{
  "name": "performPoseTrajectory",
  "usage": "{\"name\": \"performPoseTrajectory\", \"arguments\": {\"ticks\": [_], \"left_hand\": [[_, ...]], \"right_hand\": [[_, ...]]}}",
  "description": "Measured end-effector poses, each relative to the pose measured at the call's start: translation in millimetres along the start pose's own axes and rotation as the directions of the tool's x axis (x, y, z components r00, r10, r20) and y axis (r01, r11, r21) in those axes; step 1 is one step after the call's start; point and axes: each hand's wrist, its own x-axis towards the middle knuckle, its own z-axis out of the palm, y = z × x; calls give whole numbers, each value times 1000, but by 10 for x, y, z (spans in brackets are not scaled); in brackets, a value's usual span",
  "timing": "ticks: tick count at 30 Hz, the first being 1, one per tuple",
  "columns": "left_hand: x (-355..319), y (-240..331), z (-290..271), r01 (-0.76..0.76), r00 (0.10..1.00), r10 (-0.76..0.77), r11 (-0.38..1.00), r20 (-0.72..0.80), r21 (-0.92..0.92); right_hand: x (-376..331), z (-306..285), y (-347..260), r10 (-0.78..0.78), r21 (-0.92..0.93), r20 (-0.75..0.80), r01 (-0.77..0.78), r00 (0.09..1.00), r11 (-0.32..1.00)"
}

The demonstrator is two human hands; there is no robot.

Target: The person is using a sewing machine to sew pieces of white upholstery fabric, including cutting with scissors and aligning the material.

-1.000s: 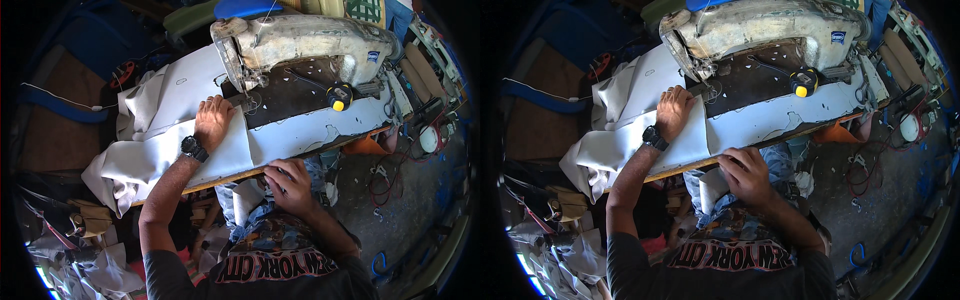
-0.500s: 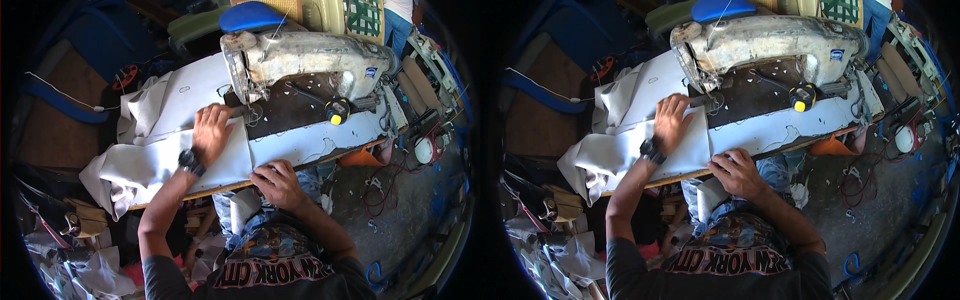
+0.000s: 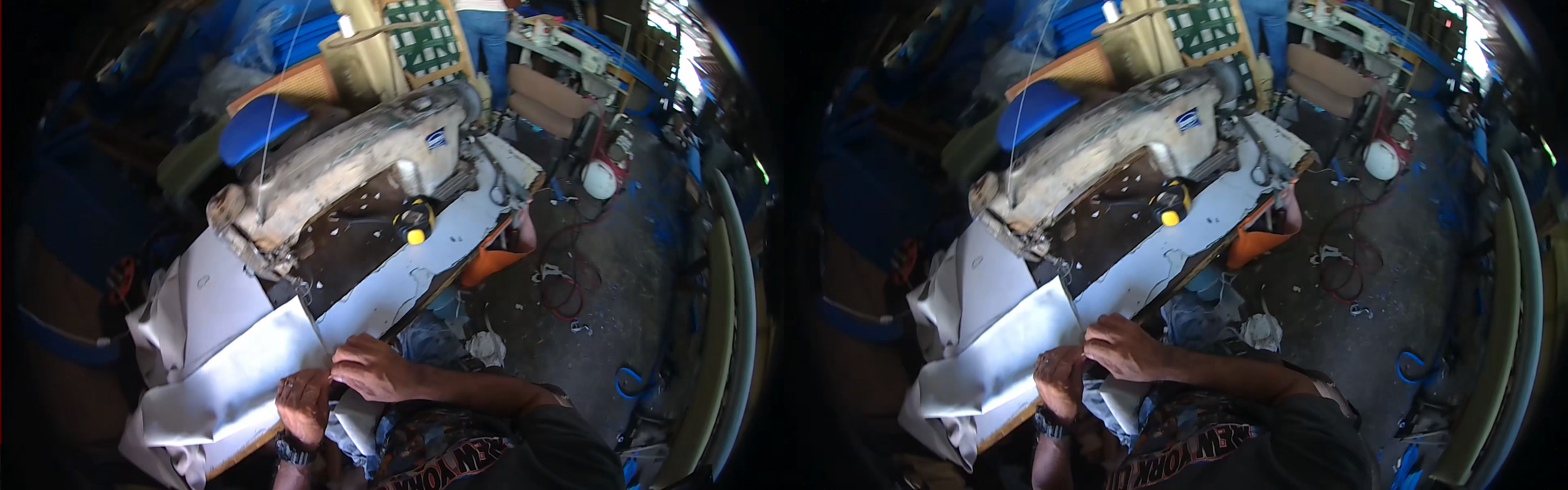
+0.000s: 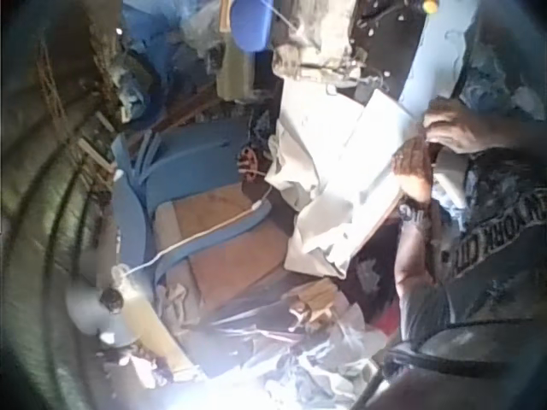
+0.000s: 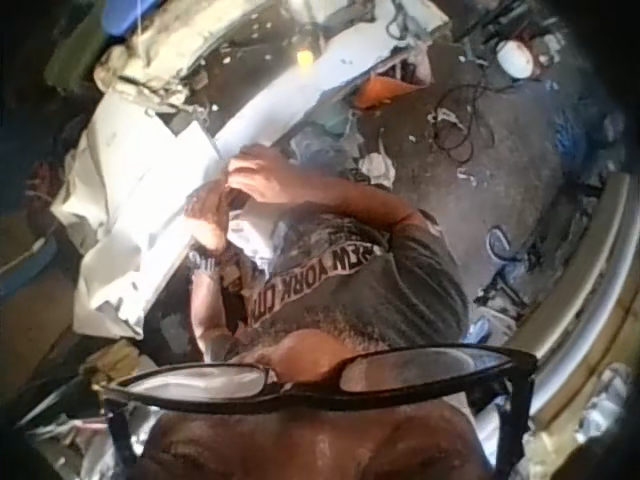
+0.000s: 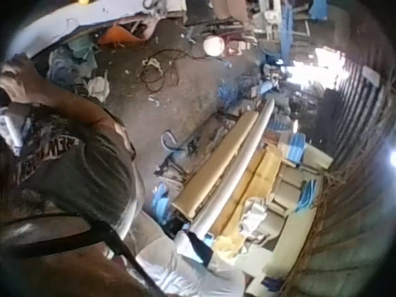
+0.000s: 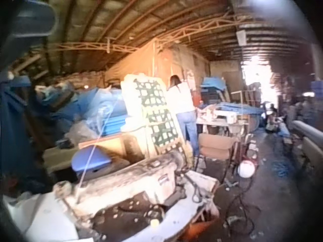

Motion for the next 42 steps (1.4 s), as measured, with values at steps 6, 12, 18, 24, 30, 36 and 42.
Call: {"name": "performPoseTrajectory", "arguments": {"ticks": [6,12,18,24,30,36,42], "left_hand": [[-23,-61,-41,64,998,-64,988,11,-143],[73,103,-38,73,997,-75,983,-9,-169],[21,82,-53,98,995,-95,972,21,-216],[36,42,37,218,975,-218,880,48,-421],[58,28,-38,320,946,-303,813,115,-487],[-16,-142,-171,444,896,-378,762,233,-471],[87,-196,-10,373,926,-322,715,194,-591]], "right_hand": [[33,-1506,587,76,-482,-330,-238,941,843],[-380,-2768,1644,529,-799,-433,-582,730,149],[-408,-2891,1899,662,-709,-439,-687,608,159],[-498,-3338,1813,760,-765,-375,-640,531,70],[-1215,-2909,1514,738,1,-404,-806,541,592],[-875,-1525,72,559,-370,-259,-615,788,696],[-651,-1032,-63,343,-536,222,-179,913,825]]}}
